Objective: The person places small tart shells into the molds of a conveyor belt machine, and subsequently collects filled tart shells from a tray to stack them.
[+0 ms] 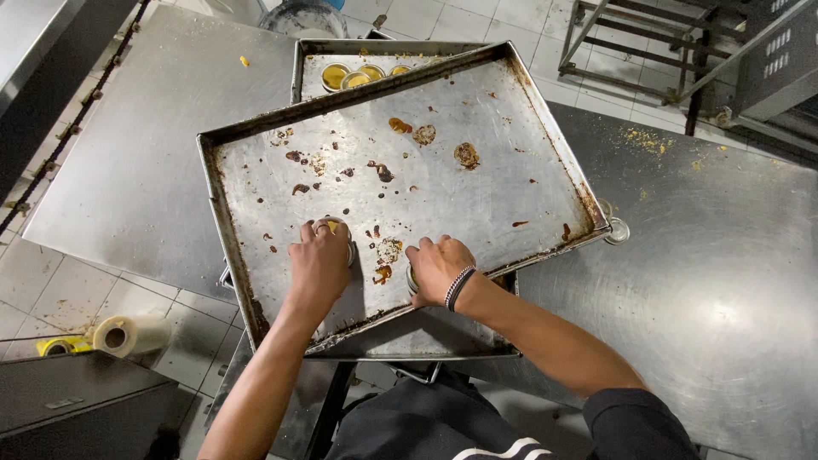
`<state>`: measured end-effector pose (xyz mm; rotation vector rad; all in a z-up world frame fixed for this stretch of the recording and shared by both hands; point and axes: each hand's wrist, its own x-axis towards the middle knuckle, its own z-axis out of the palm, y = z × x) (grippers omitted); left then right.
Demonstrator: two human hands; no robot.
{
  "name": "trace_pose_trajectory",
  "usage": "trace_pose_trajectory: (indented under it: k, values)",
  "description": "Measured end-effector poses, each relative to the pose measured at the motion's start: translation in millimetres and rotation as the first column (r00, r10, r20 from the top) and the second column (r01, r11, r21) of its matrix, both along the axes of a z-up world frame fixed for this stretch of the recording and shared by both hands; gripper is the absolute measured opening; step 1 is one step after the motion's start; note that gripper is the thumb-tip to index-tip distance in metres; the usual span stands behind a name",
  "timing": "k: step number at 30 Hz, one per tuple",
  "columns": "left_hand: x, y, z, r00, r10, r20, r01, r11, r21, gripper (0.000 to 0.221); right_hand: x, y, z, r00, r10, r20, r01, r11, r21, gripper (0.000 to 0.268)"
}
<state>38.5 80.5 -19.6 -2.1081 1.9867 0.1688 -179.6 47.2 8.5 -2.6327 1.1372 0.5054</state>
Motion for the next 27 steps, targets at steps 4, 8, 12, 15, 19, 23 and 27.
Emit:
trace_pose_trajectory:
  k: [4, 8, 12, 15, 19, 23, 27]
  values:
    - [13.8, 8.2, -1.4, 0.992, 0.051, -0.115, -0.056, 0.998, -0.041, 0.055, 6.4, 8.8, -6.6, 0.996, -0.064, -0.064, 0.063, 0.998, -0.020, 0.076]
    - [25.8, 12.5, 34.4, 0.962, 0.151, -0.226, -0.156, 0.988, -0.005, 0.063, 6.7, 9.8, -21.2, 0.994, -0.081, -0.074, 0.080, 0.997, -0.015, 0.074]
    - [28.0, 9.4, 4.8, 0.976, 0.125, -0.177, -0.135, 0.990, -0.045, 0.069, 6.6, 13.2, -30.5, 0.991, -0.109, -0.076, 0.107, 0.994, -0.031, 0.072]
    - [19.5, 3.9, 16.0, 0.972, 0.165, -0.164, -0.172, 0.985, -0.029, 0.067, 9.8, 11.8, -27.8, 0.989, -0.126, -0.074, 0.122, 0.991, -0.049, 0.071]
    - [17.9, 7.4, 21.7, 0.958, 0.214, -0.189, -0.221, 0.975, -0.019, 0.060, 6.4, 11.2, -38.2, 0.992, -0.124, -0.035, 0.123, 0.992, -0.040, 0.069]
    - [14.4, 2.5, 35.1, 0.937, 0.235, -0.257, -0.240, 0.971, 0.014, 0.066, 5.4, 11.6, -40.6, 0.991, -0.128, -0.041, 0.127, 0.991, -0.037, 0.070]
    - [16.5, -32.5, -12.3, 0.988, 0.128, -0.087, -0.133, 0.990, -0.053, 0.043, 1.5, 13.8, -48.2, 0.990, -0.140, 0.006, 0.140, 0.988, -0.068, 0.075]
